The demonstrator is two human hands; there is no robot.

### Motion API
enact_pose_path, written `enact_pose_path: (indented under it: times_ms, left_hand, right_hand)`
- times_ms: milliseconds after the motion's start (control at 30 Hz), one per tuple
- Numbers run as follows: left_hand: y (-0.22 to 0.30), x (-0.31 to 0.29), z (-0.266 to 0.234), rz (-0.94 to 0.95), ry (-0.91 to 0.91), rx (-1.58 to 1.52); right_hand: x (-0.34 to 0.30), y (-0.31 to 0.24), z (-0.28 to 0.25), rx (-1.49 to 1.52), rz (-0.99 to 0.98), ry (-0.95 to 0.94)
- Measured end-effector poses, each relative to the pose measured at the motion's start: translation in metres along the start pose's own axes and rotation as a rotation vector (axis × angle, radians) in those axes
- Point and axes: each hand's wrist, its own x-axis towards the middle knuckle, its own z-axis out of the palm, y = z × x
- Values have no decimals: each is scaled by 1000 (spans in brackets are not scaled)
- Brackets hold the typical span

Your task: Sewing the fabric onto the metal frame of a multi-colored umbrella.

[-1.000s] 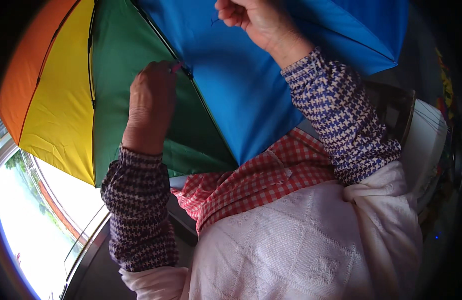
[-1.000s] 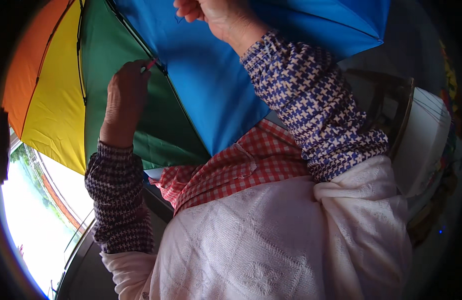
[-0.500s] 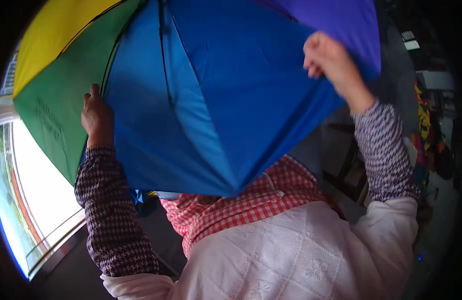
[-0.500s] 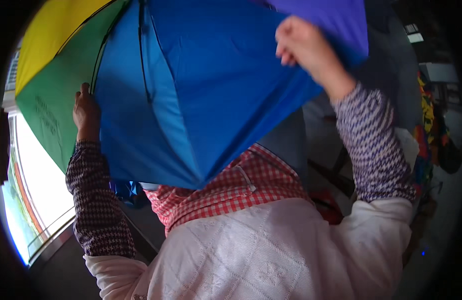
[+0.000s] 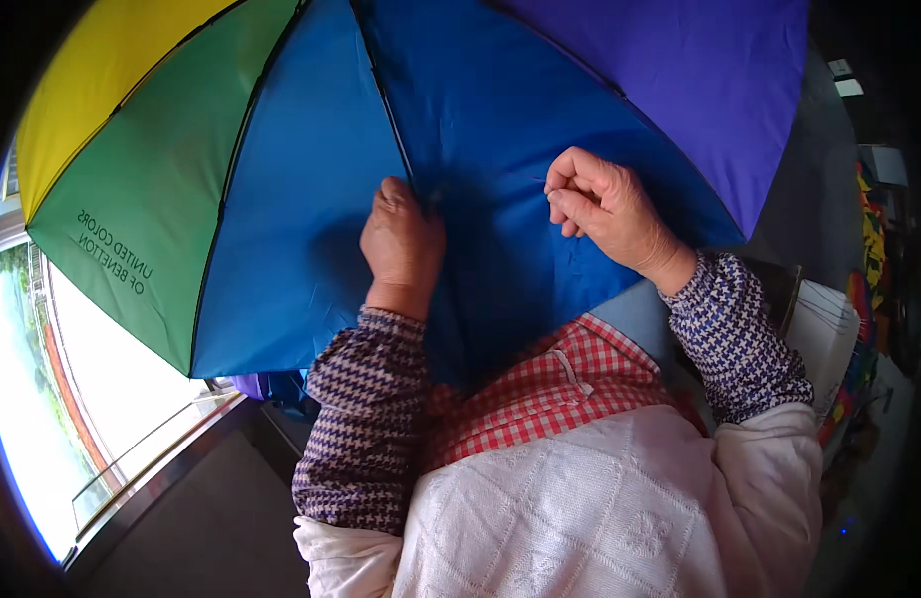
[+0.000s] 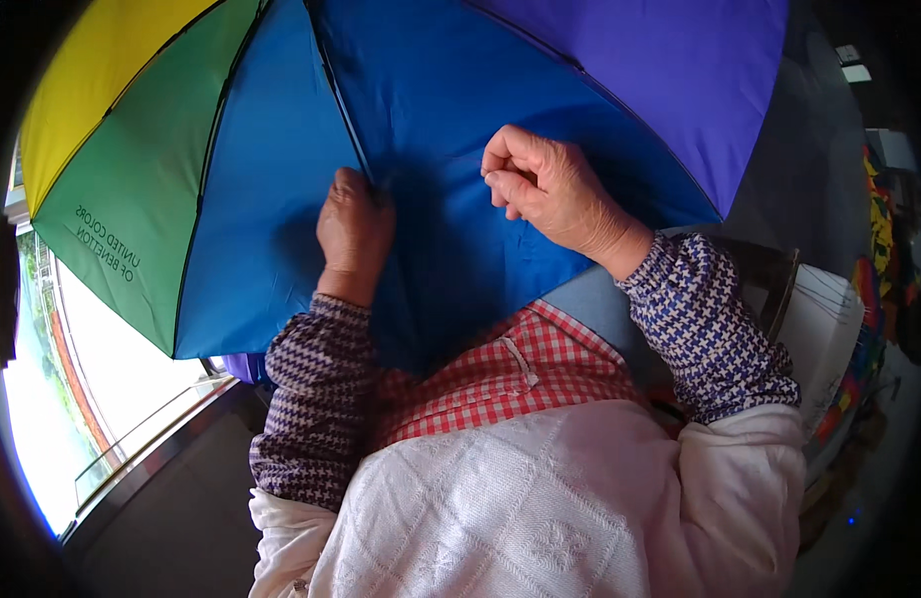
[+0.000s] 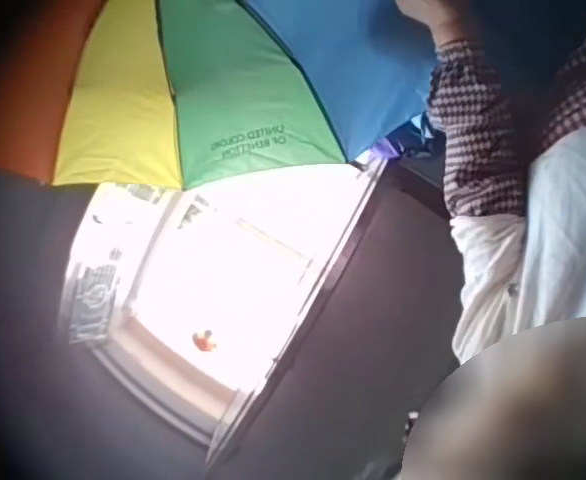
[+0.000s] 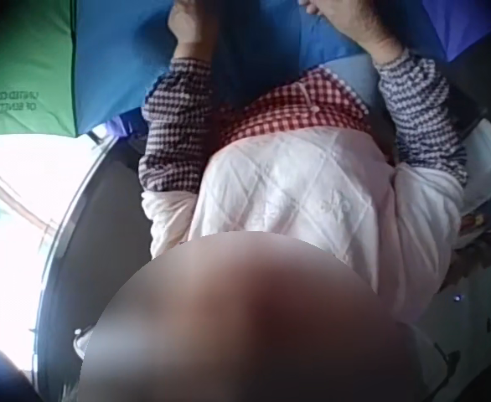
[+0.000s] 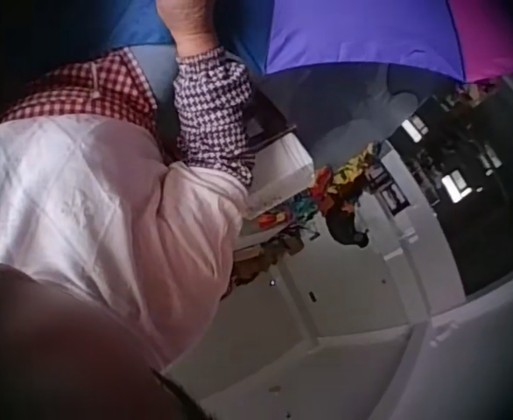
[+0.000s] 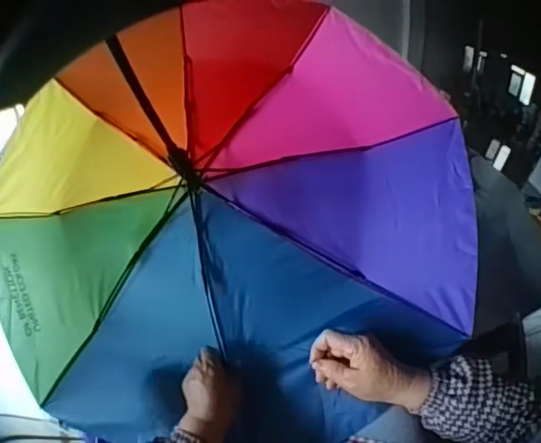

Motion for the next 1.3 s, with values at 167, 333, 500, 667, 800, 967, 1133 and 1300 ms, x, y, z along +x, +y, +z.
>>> enact_pose_path:
  times_ms: [167, 333, 500, 667, 800, 967, 1133, 1300]
  left_hand:
    - [4, 2, 17, -62, -22, -50]
    - [-15, 28, -15, -147, -263, -364]
    - [-16, 77, -53, -239, -266, -786]
    - [5, 112, -52, -128, -6, -939]
    - [10, 120, -39, 73, 159, -569]
    - [8, 125, -37, -15, 57, -733]
    - [15, 118, -43, -139, -50, -948]
    - [20, 115, -47, -200, -65, -1018]
  right_hand:
    - [1, 3, 4, 16, -94, 35]
    - [12, -7, -3, -21, 90, -71]
    - [68, -9, 14, -251, -63, -118]
    - [121, 3, 36, -206, -286, 234]
    - [119, 10, 38, -206, -280, 319]
    - [134, 1, 35, -476, -400, 367]
    - [181, -15, 26, -577, -538, 484]
    - [186, -20, 31, -667, -513, 506]
